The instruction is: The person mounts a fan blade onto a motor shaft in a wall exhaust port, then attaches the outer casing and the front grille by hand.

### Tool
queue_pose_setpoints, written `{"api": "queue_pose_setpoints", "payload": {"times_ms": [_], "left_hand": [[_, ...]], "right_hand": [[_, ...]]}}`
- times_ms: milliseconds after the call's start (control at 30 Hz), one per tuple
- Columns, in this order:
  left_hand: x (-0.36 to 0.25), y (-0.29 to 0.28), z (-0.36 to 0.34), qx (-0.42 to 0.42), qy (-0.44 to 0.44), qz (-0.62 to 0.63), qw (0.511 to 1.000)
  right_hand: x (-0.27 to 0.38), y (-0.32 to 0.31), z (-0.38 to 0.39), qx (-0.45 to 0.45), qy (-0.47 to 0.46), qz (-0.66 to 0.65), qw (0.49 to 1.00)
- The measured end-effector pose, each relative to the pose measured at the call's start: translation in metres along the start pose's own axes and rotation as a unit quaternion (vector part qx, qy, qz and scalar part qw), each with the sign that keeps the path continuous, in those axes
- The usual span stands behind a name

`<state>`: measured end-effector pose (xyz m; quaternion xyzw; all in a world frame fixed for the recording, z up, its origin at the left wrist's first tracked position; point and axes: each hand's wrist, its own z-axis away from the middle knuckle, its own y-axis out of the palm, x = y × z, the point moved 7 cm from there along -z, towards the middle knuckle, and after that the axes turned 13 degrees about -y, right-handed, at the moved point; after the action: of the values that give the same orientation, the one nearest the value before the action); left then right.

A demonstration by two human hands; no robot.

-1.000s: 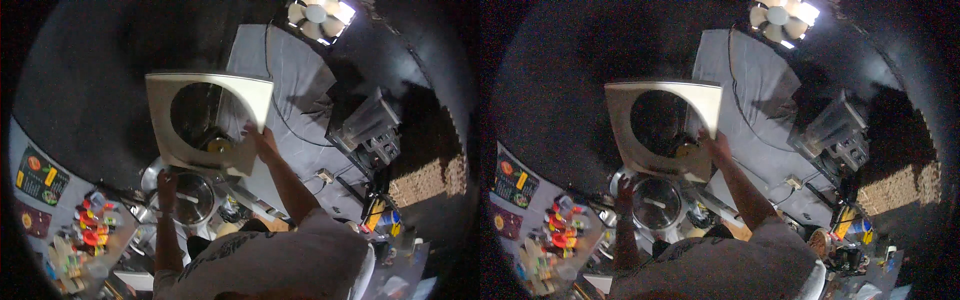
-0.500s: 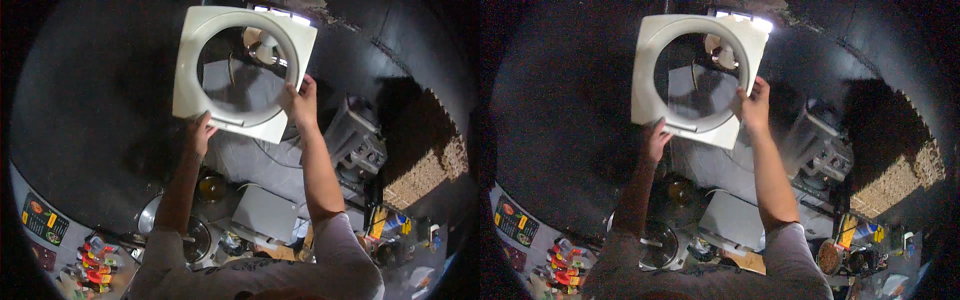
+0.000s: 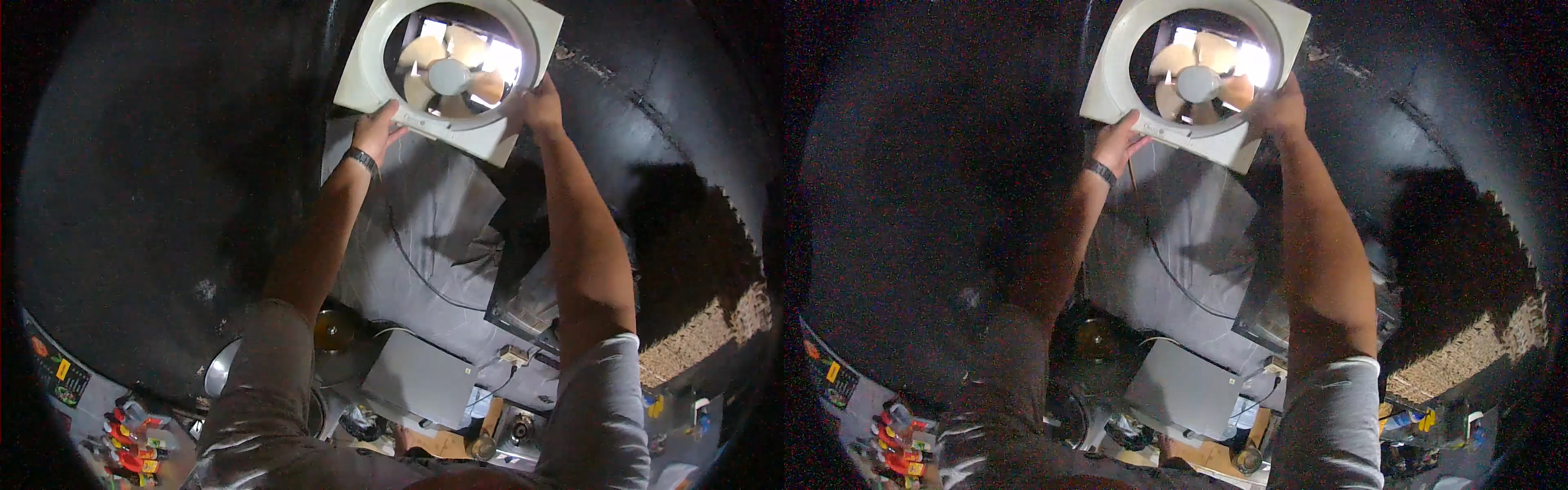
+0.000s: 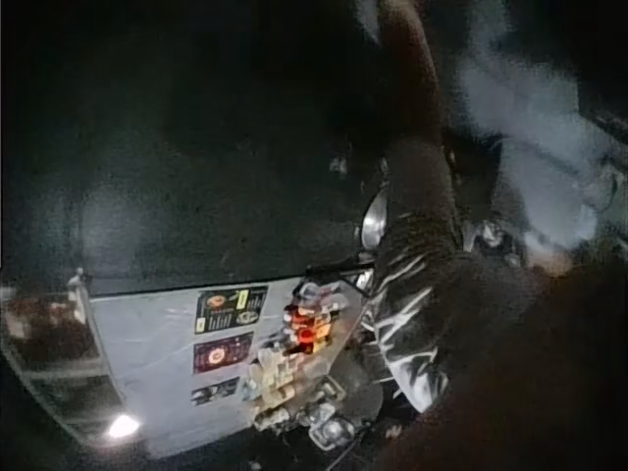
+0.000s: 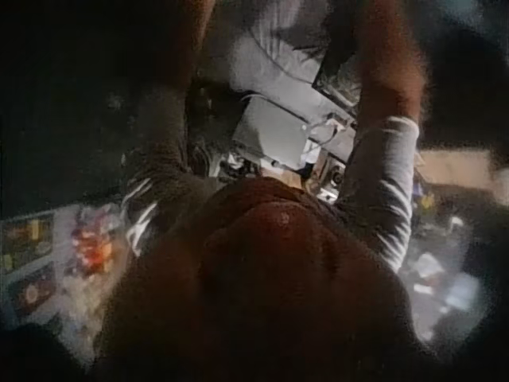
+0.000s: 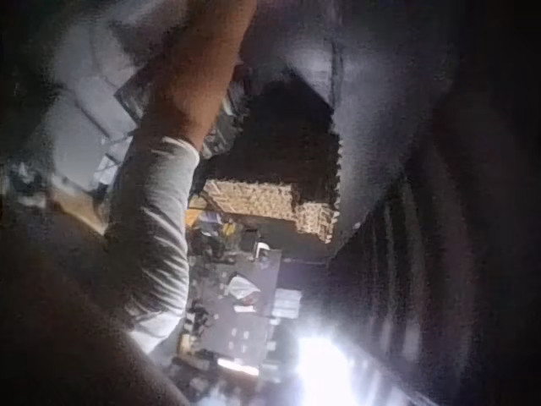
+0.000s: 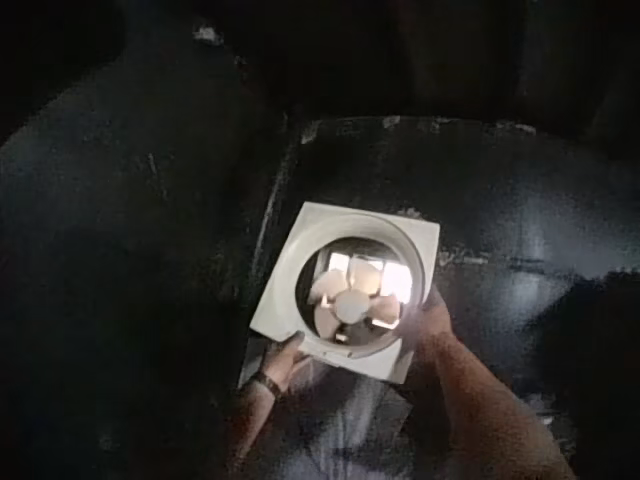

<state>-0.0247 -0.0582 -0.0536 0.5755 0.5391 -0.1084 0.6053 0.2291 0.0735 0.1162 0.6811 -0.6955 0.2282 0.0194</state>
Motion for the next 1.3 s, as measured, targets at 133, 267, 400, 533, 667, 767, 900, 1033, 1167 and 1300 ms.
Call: {"api": "queue_pose_setpoints", "payload": {"times_ms": [133, 267, 400, 533, 667, 767, 900, 1033, 1167, 1300], "left_hand": [[0.006, 0.011, -0.014, 0.013, -0.002, 0.008, 1.000], [0.003, 0.029, -0.019, 0.054, 0.003, 0.009, 0.998], [-0.019, 0.010, -0.023, 0.052, 0.026, -0.008, 0.998], [-0.014, 0.010, -0.033, 0.055, 0.030, 0.009, 0.998], [-0.001, 0.003, -0.040, 0.050, 0.018, 0.015, 0.998], [0.016, 0.003, -0.045, 0.052, -0.003, 0.005, 0.999], [0.039, 0.002, -0.059, 0.067, -0.007, 0.043, 0.997], [0.055, -0.008, -0.062, 0.053, -0.035, 0.047, 0.997], [0.070, -0.013, -0.066, 0.057, -0.037, 0.063, 0.996], [0.081, -0.026, -0.080, 0.038, -0.048, 0.050, 0.997]], "right_hand": [[-0.029, -0.004, -0.018, 0.011, -0.019, -0.015, 1.000], [-0.061, -0.024, -0.049, 0.050, -0.038, 0.158, 0.985], [-0.039, 0.008, -0.042, 0.092, 0.037, 0.040, 0.994], [-0.050, 0.001, -0.054, 0.074, 0.043, 0.057, 0.995], [-0.038, 0.005, -0.057, 0.119, -0.030, 0.225, 0.967], [-0.039, 0.004, -0.044, 0.101, -0.064, 0.207, 0.971], [-0.065, -0.001, -0.045, 0.047, -0.105, 0.182, 0.977], [-0.046, 0.019, -0.006, 0.056, 0.005, 0.191, 0.980], [-0.042, 0.022, 0.006, 0.003, -0.056, 0.201, 0.978], [-0.053, 0.030, 0.015, 0.021, -0.012, 0.161, 0.987]]}}
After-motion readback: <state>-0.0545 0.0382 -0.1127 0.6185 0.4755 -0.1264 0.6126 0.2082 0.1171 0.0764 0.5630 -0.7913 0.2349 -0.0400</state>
